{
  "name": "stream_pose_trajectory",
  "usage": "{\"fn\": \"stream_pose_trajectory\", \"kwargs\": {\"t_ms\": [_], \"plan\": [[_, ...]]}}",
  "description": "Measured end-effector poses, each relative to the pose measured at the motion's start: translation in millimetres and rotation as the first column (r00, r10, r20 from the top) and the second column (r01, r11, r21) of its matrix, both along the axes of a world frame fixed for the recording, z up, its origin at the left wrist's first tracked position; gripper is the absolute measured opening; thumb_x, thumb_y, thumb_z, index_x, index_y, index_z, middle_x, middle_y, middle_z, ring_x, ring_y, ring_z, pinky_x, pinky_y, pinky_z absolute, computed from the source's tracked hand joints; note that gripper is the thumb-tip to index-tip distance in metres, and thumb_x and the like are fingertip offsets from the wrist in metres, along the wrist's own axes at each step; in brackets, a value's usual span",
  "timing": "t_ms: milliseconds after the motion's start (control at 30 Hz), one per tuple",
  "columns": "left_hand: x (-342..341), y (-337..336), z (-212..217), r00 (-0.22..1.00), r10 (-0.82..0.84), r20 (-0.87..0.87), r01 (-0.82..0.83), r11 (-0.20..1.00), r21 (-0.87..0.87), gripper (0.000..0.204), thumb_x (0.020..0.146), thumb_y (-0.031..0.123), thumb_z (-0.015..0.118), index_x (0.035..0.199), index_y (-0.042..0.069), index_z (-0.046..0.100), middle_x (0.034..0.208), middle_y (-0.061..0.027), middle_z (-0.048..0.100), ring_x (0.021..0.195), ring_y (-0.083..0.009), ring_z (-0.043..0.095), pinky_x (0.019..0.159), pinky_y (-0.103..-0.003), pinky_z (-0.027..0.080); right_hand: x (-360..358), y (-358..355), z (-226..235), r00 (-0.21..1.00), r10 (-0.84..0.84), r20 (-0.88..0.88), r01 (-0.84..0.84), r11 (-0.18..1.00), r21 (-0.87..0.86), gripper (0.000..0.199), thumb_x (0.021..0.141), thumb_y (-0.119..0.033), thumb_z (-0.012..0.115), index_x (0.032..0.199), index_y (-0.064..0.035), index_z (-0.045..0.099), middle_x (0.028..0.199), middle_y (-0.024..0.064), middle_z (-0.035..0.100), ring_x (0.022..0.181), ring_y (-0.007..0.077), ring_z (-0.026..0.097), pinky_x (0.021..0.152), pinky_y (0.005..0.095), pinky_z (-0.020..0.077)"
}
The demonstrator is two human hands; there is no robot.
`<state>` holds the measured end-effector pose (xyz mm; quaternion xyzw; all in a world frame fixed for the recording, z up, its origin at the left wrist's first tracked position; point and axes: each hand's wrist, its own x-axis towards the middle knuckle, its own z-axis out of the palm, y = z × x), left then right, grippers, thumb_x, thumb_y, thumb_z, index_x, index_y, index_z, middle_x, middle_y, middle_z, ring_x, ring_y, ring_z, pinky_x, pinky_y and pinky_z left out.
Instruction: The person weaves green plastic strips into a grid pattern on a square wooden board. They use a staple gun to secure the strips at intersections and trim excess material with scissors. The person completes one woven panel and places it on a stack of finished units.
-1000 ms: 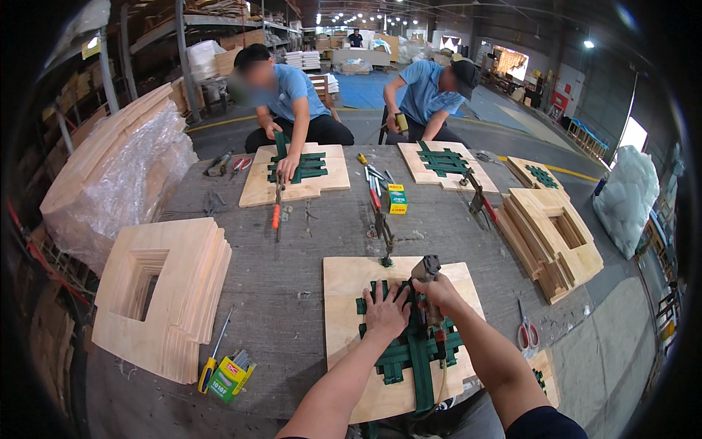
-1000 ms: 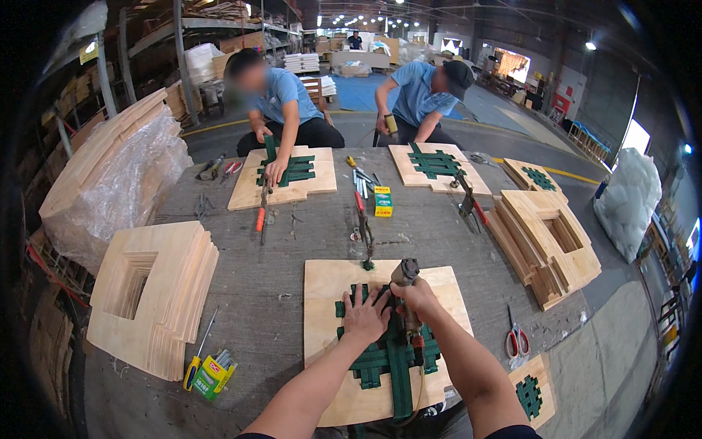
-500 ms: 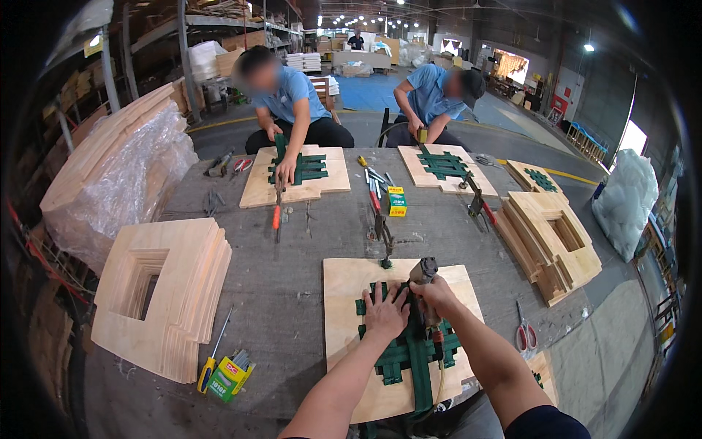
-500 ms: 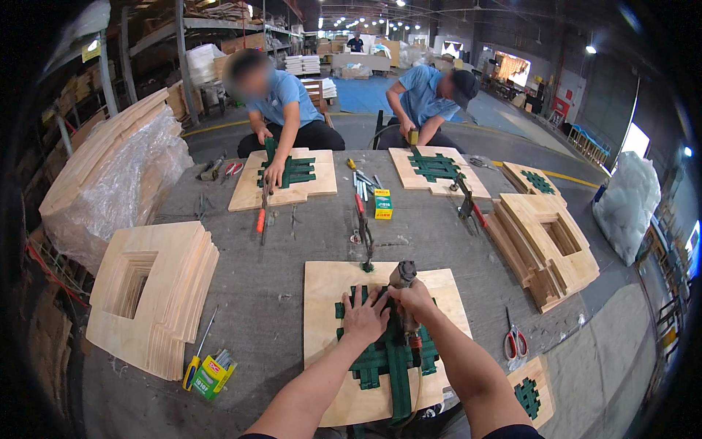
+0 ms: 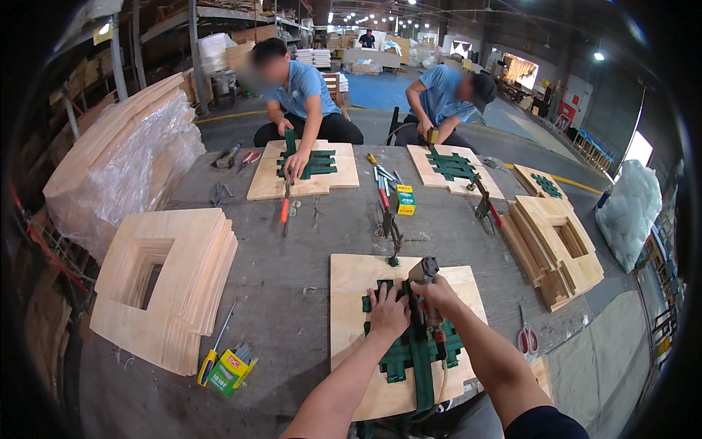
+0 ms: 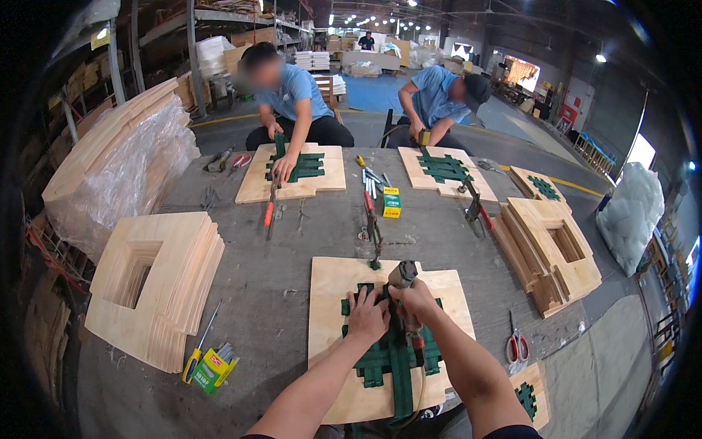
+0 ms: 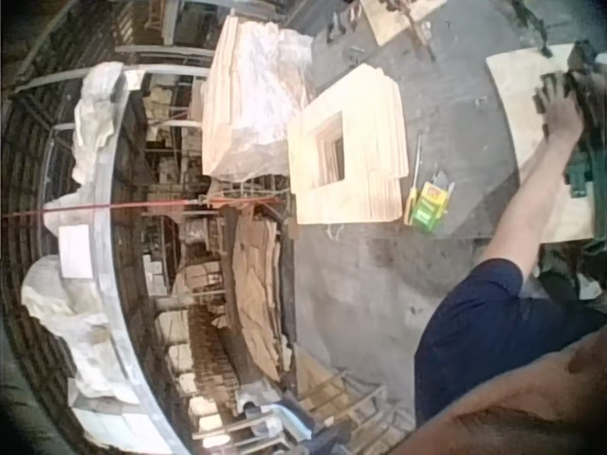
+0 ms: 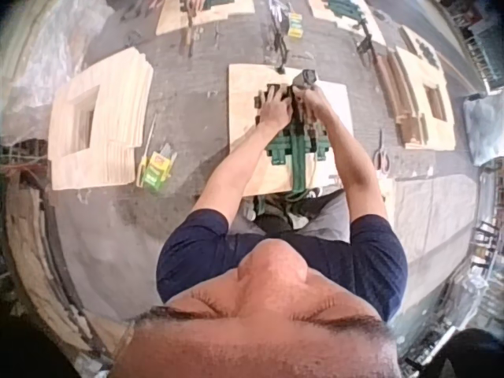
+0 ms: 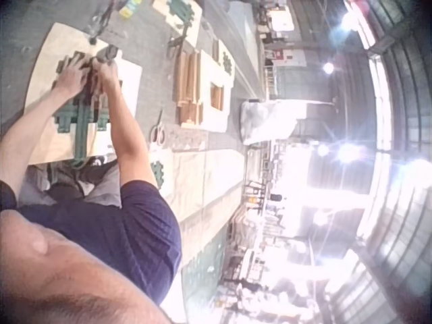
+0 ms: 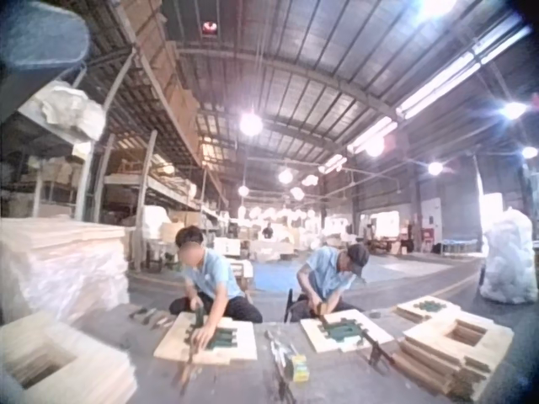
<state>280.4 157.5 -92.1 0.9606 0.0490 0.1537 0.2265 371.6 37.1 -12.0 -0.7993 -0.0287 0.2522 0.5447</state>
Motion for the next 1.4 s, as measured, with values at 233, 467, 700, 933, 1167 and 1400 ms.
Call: {"fn": "stream_pose_trajectory", "kwargs": {"t_ms": [233,467,700,933,1167,1400], "plan": [[-1.1,-0.2,-0.1,0.999,0.006,0.032,-0.005,0.999,-0.043,0.03,0.089,0.026,0.066,0.116,0.014,0.073,0.139,-0.0132,0.053,0.141,-0.0397,0.04,0.121,-0.067,0.017,0.0,-3.0,0.6,0.998,0.025,-0.066,-0.024,1.0,0.009,0.028,0.089,-0.019,0.077,0.106,-0.0006,0.064,0.084,0.0072,0.065,0.063,0.0168,0.06,0.053,0.0325,0.0496],[-3.4,1.2,-1.8,0.991,0.001,0.13,0.008,0.998,-0.07,0.03,0.088,0.024,0.067,0.114,0.011,0.074,0.132,-0.0175,0.056,0.136,-0.0403,0.044,0.119,-0.066,0.021,-3.7,4.2,3.9,1.0,0.025,-0.01,-0.026,0.995,-0.098,0.024,0.088,-0.016,0.077,0.104,-0.0017,0.065,0.082,0.0066,0.065,0.057,0.0175,0.059,0.05,0.036,0.0475],[1.8,1.0,-0.7,0.995,0.008,0.099,-0.002,0.998,-0.063,0.03,0.087,0.024,0.069,0.114,0.012,0.075,0.134,-0.0155,0.056,0.137,-0.0394,0.044,0.12,-0.066,0.021,-6.1,-3.6,2.2,0.999,-0.011,0.037,0.015,0.996,-0.089,0.023,0.088,-0.016,0.077,0.102,-0.0023,0.064,0.078,0.0059,0.064,0.057,0.0174,0.058,0.051,0.0357,0.0485],[3.1,-5.2,-4.7,0.995,0.028,0.093,-0.023,0.998,-0.05,0.027,0.086,0.023,0.069,0.111,0.014,0.076,0.134,-0.0132,0.058,0.138,-0.0385,0.044,0.119,-0.067,0.021,-2.4,-15.2,1.0,1.0,-0.025,0.013,0.027,0.994,-0.107,0.027,0.089,-0.019,0.077,0.106,-0.003,0.063,0.082,0.0059,0.063,0.063,0.0177,0.06,0.052,0.0353,0.0494],[-13.9,26.6,11.7,0.945,0.125,0.302,-0.015,0.94,-0.342,0.024,0.089,0.013,0.066,0.112,0.009,0.074,0.124,-0.0136,0.065,0.122,-0.0339,0.06,0.109,-0.051,0.043,9.3,-42.9,9.2,0.985,-0.042,-0.167,0.073,0.98,0.182,0.026,0.091,-0.024,0.077,0.106,-0.0067,0.065,0.09,0.005,0.064,0.071,0.0182,0.061,0.056,0.0372,0.0513],[-211.5,-84.8,21.8,0.963,-0.265,-0.05,0.075,0.44,-0.895,0.03,0.107,0.026,0.055,0.125,0.006,0.068,0.095,-0.0068,0.071,0.088,-0.0154,0.068,0.08,-0.03,0.054,35.7,-230.9,-27.3,0.899,-0.093,-0.428,0.196,0.959,0.204,0.042,0.093,-0.045,0.073,0.101,-0.0039,0.067,0.079,0.0078,0.065,0.063,0.0212,0.061,0.059,0.0371,0.0545]]}}
